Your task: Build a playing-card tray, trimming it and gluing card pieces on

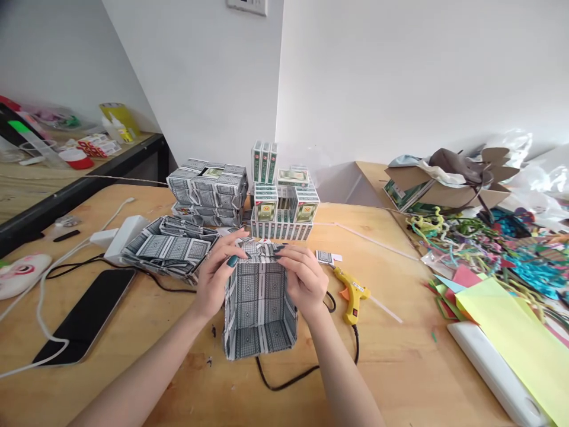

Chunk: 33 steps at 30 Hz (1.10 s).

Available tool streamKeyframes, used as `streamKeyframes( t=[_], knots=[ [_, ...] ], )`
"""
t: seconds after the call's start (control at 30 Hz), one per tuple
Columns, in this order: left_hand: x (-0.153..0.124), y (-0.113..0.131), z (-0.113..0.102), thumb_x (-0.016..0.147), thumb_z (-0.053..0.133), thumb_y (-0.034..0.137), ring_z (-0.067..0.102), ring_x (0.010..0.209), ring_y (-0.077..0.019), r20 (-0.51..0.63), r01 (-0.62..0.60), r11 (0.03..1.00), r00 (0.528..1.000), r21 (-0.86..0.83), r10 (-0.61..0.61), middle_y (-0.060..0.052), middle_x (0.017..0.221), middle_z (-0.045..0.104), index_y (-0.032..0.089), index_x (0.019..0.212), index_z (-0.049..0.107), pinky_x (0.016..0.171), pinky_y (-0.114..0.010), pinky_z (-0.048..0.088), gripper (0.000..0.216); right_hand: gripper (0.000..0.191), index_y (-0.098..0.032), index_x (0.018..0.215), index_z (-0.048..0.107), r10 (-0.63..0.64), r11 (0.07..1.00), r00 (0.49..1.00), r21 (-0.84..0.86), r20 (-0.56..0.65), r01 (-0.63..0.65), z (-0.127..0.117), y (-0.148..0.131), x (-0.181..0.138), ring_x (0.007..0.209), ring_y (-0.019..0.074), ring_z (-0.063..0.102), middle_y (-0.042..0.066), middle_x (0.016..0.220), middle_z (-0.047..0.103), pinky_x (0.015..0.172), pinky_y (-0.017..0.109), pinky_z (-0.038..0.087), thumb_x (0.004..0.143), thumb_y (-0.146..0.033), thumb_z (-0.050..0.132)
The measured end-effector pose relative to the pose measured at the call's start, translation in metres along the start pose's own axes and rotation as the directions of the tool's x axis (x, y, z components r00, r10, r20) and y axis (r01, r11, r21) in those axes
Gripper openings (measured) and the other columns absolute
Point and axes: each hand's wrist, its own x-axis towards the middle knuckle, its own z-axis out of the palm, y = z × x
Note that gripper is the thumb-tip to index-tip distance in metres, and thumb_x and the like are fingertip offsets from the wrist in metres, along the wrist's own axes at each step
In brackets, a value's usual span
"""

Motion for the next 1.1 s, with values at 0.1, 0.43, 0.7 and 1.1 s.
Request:
streamKeyframes(
  t=[0.1, 0.43, 0.7, 1.1],
  knots=[
    [0.0, 0.002, -0.001, 0.087, 0.04, 0.029, 0.043, 0.12, -0.0235, 0.034, 0.067, 0.998, 0.997, 0.007, -0.067, -0.008, 0.123, 0.052, 0.021, 0.083, 0.058, 0.102, -0.044, 0.031, 0.021, 0.023, -0.024, 0.084, 0.064, 0.009, 1.0, 1.0, 0.006, 0.001, -0.009, 0.001, -0.001, -0.001, 0.083, 0.0205, 0.065, 0.004, 0.083, 0.07, 0.07, 0.041, 0.055, 0.079, -0.007, 0.049],
    [0.007, -0.006, -0.002, 0.079, 0.044, 0.021, 0.05, 0.11, -0.0225, 0.042, 0.198, 0.979, 0.98, -0.041, -0.196, -0.007, 0.111, 0.06, 0.02, 0.076, 0.055, 0.097, -0.041, 0.036, 0.011, 0.016, -0.026, 0.087, 0.066, 0.165, 0.983, 0.975, -0.106, 0.146, -0.151, -0.008, -0.008, 0.007, 0.1, 0.0227, 0.059, 0.006, 0.102, 0.066, 0.084, 0.044, 0.05, 0.079, -0.016, 0.056],
    [0.016, -0.003, -0.009, 0.08, 0.046, 0.021, 0.047, 0.114, -0.0222, 0.071, 0.122, 0.992, 0.99, -0.026, -0.12, -0.006, 0.114, 0.057, 0.021, 0.079, 0.055, 0.099, -0.04, 0.035, 0.009, 0.04, -0.017, 0.08, 0.065, 0.819, 0.246, 0.449, -0.489, -0.357, -0.837, -0.109, -0.005, -0.044, 0.07, 0.0262, 0.064, 0.011, 0.075, 0.067, 0.062, 0.038, 0.05, 0.071, -0.055, 0.055],
    [0.031, -0.001, -0.008, 0.077, 0.05, 0.019, 0.047, 0.115, -0.0233, 0.077, 0.057, 0.998, 0.996, -0.029, -0.054, -0.009, 0.119, 0.052, 0.021, 0.095, 0.051, 0.097, -0.037, 0.037, 0.017, 0.076, -0.012, 0.107, 0.051, 0.84, -0.214, 0.246, -0.712, -0.483, -0.668, -0.092, 0.025, -0.102, 0.116, 0.043, 0.039, 0.027, 0.116, 0.048, 0.084, 0.057, 0.036, 0.066, -0.074, 0.04]
  ],
)
